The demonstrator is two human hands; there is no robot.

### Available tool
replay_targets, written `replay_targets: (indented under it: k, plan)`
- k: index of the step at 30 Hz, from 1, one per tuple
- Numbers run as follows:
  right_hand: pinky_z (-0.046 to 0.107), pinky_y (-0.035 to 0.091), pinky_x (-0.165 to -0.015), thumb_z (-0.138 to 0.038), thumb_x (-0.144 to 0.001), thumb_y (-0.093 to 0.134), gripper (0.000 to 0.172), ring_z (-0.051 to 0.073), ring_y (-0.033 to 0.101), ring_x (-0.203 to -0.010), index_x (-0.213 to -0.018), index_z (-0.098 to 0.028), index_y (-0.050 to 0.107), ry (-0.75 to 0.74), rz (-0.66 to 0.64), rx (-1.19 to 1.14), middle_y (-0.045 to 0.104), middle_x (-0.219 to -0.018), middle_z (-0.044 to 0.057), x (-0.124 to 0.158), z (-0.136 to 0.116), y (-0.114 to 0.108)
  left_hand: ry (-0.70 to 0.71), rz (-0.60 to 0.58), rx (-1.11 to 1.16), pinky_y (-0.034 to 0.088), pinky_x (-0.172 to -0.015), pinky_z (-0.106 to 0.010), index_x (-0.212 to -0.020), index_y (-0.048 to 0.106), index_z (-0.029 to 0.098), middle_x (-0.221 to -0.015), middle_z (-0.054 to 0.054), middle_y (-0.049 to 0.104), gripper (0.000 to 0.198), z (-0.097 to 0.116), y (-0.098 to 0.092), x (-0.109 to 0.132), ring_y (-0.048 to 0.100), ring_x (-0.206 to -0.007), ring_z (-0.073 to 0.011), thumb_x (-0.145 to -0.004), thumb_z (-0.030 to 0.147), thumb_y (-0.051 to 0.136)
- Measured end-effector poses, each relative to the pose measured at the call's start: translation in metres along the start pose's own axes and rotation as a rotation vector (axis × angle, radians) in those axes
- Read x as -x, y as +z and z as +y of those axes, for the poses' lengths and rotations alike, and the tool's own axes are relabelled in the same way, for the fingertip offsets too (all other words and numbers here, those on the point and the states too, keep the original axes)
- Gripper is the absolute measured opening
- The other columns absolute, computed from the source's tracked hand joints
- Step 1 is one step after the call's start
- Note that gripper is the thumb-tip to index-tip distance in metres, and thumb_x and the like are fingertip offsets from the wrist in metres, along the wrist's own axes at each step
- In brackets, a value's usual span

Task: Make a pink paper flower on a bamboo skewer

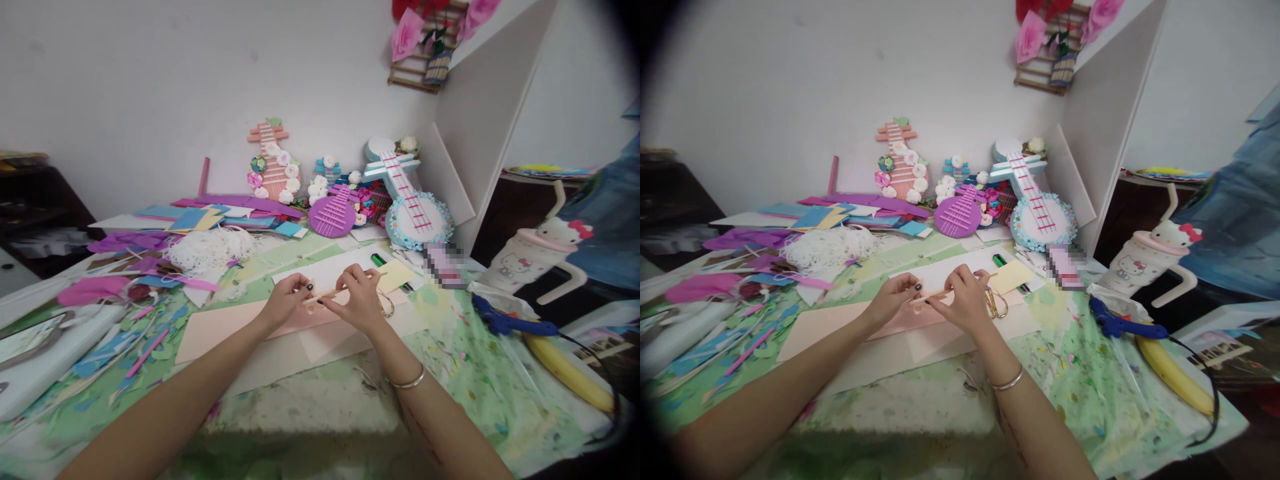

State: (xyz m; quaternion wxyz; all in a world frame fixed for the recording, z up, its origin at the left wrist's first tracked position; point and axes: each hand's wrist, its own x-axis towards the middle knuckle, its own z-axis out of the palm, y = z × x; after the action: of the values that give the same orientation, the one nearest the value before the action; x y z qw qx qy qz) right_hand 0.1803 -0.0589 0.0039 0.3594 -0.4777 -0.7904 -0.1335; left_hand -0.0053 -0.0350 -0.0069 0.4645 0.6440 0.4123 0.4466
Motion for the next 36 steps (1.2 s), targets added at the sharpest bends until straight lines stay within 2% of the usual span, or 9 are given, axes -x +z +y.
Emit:
replay_targets:
  k: [9, 27, 36]
  plan:
    - [0.035, 0.022, -0.082, -0.041, -0.075, 0.056, 0.025, 0.016, 0.047, -0.079, -0.074, -0.018, 0.046, -0.005, 0.009, 0.018, 0.051, -0.079, 0.001, -0.0002, 0.0001, 0.0001, -0.006, -0.008, -0.007, 0.038, -0.059, -0.024, -0.072, 0.055, 0.014, -0.061, 0.0, 0.057, 0.025, 0.0019, -0.0008, 0.0002, 0.052, -0.058, -0.0123, -0.072, 0.038, 0.06]
    - [0.036, 0.022, -0.083, -0.04, -0.073, 0.058, 0.025, 0.016, 0.049, -0.08, -0.075, -0.019, 0.045, 0.011, 0.031, -0.032, 0.051, -0.078, 0.001, -0.0003, -0.0051, -0.0022, 0.025, 0.019, 0.001, 0.037, -0.055, -0.022, -0.072, 0.057, 0.014, -0.059, 0.001, 0.054, 0.019, 0.0033, -0.0016, 0.003, 0.048, -0.055, -0.0106, -0.074, 0.033, 0.058]
    - [0.035, 0.022, -0.081, -0.039, -0.074, 0.056, 0.023, 0.017, 0.048, -0.08, -0.075, -0.019, 0.046, 0.001, 0.048, 0.019, 0.05, -0.079, 0.002, 0.0, -0.005, -0.0021, 0.032, 0.022, -0.008, 0.036, -0.056, -0.022, -0.071, 0.057, 0.014, -0.06, 0.001, 0.053, 0.018, 0.0063, -0.0009, 0.004, 0.048, -0.056, -0.0106, -0.073, 0.032, 0.058]
